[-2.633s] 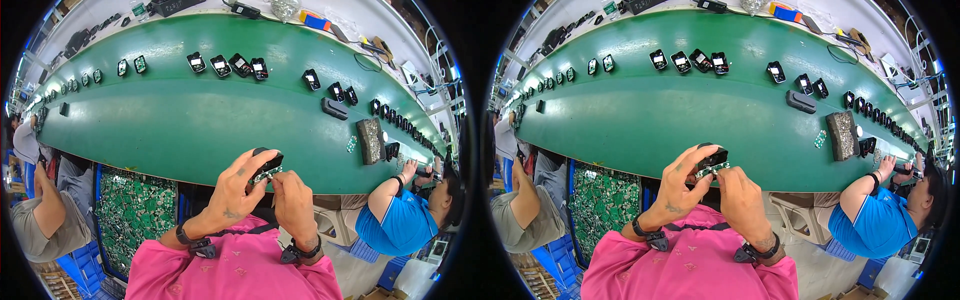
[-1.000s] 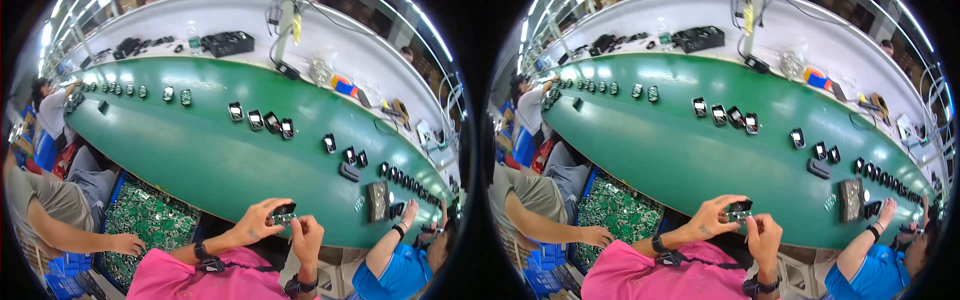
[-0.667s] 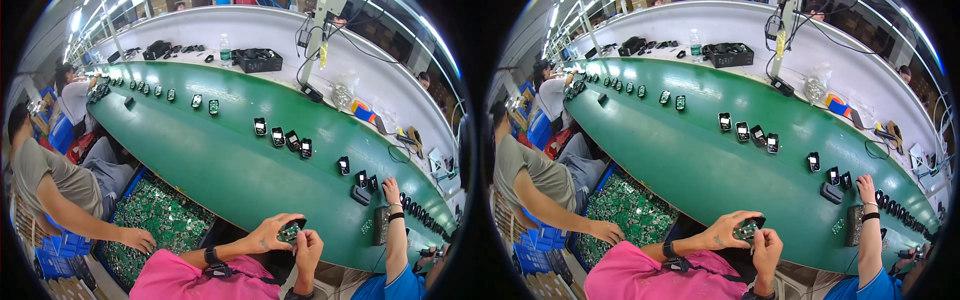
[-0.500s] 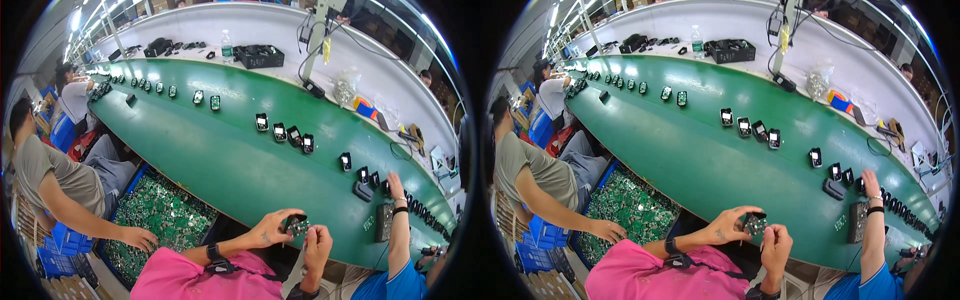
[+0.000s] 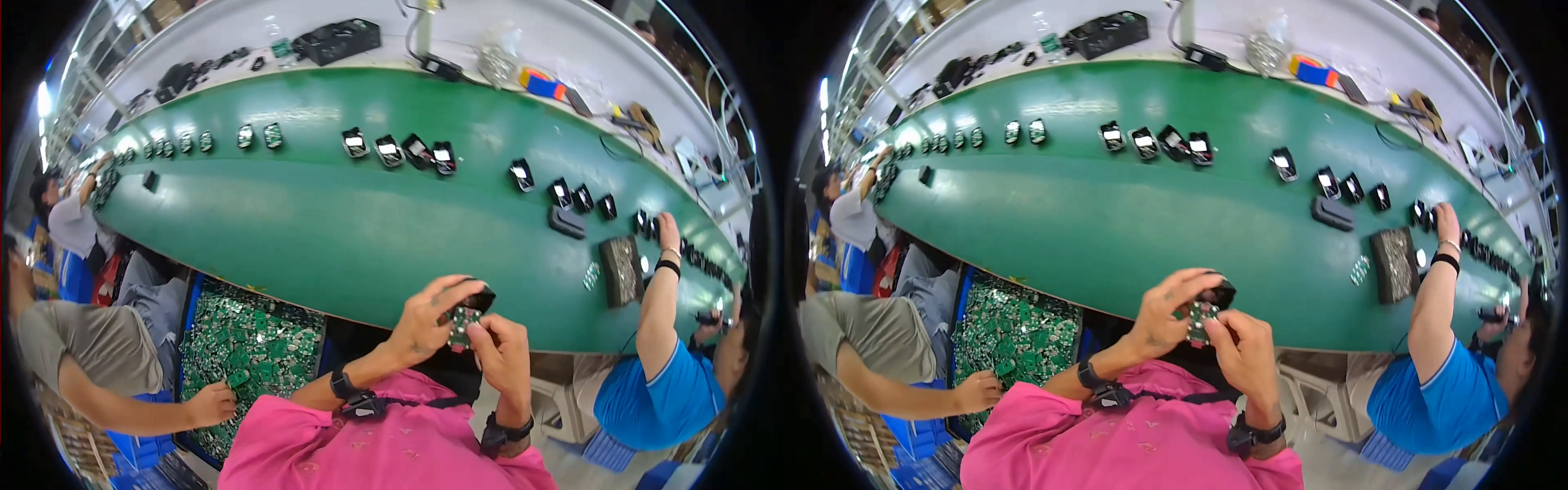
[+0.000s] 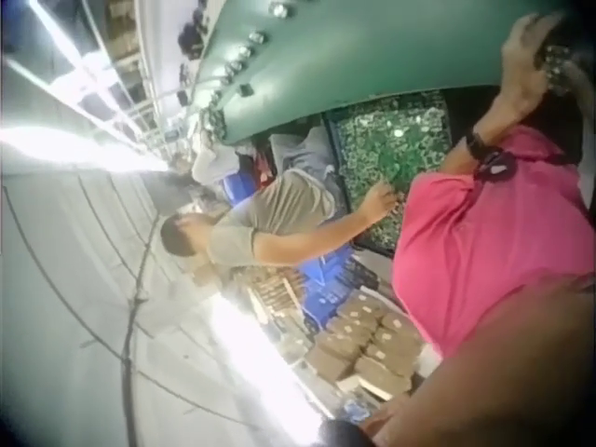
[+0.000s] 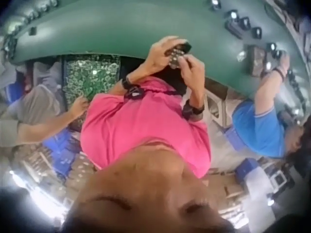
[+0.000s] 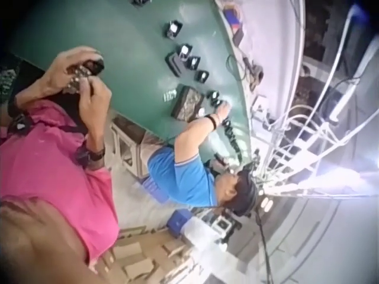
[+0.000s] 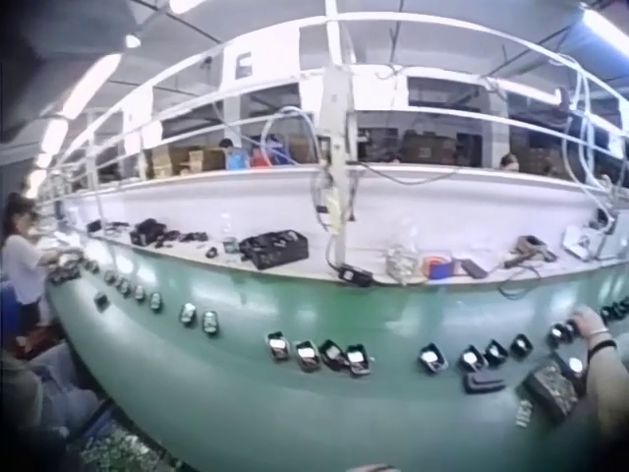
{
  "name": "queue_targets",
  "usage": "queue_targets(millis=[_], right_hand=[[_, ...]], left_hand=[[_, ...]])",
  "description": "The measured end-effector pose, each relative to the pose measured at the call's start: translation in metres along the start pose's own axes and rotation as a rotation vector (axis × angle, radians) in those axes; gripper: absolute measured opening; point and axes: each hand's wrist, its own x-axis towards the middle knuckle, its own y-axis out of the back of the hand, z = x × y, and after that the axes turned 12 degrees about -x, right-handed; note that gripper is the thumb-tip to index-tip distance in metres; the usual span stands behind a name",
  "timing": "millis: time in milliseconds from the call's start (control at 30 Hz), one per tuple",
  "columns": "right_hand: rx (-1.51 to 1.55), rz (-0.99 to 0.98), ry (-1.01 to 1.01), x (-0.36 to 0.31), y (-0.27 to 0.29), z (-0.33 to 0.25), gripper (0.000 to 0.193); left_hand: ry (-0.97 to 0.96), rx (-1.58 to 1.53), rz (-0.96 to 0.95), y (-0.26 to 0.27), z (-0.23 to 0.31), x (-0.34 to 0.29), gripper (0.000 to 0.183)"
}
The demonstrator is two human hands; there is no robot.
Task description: The person picks up a circuit board and a black plastic housing, presses the board into the housing, and inserts a small white component. They then place the assembled unit onto a green conveyor belt and repeat the process.
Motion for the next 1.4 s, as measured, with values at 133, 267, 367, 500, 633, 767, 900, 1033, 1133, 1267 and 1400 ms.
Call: queue_targets(millis=[133,267,367,500,633,767,900,1033,1133,1267,1400], right_hand=[[-0.083,0.012,-0.005,0.006,0.005,-0.001,0.019],[0.035,0.042,-0.119,0.009,0.005,0.008,0.019],[0.082,0.119,-0.094,0.012,-0.003,0.014,0.02],[-0.012,0.159,-0.068,0.015,-0.009,0.012,0.021],[-0.005,0.173,-0.091,0.02,-0.011,0.024,0.02],[0.027,0.123,-0.066,0.023,-0.009,0.029,0.022],[-0.08,0.091,-0.015,0.025,-0.006,0.032,0.018],[-0.04,0.176,0.015,0.023,-0.013,0.042,0.015],[0.035,0.235,-0.041,0.021,-0.016,0.031,0.015],[-0.211,0.368,0.177,0.013,-0.017,0.026,0.012],[-0.141,0.323,0.082,0.012,-0.018,0.027,0.01]], left_hand=[[-0.027,0.008,0.06,-0.006,0.004,0.0,0.048],[0.054,-0.101,0.022,-0.013,0.013,-0.005,0.05],[0.295,-0.504,0.033,-0.015,0.02,-0.008,0.047],[0.351,-0.398,0.099,-0.014,0.012,-0.007,0.038],[0.425,-0.335,0.123,-0.014,0.012,-0.003,0.034],[0.448,-0.41,0.071,-0.015,0.003,0.0,0.035],[0.45,-0.436,0.023,-0.01,-0.003,0.002,0.037],[0.416,-0.47,-0.007,-0.01,-0.005,0.005,0.037],[0.433,-0.491,0.013,-0.008,-0.009,0.007,0.037],[0.375,-0.468,0.094,-0.014,-0.013,0.008,0.035],[0.349,-0.41,0.08,-0.016,-0.013,0.01,0.032]])
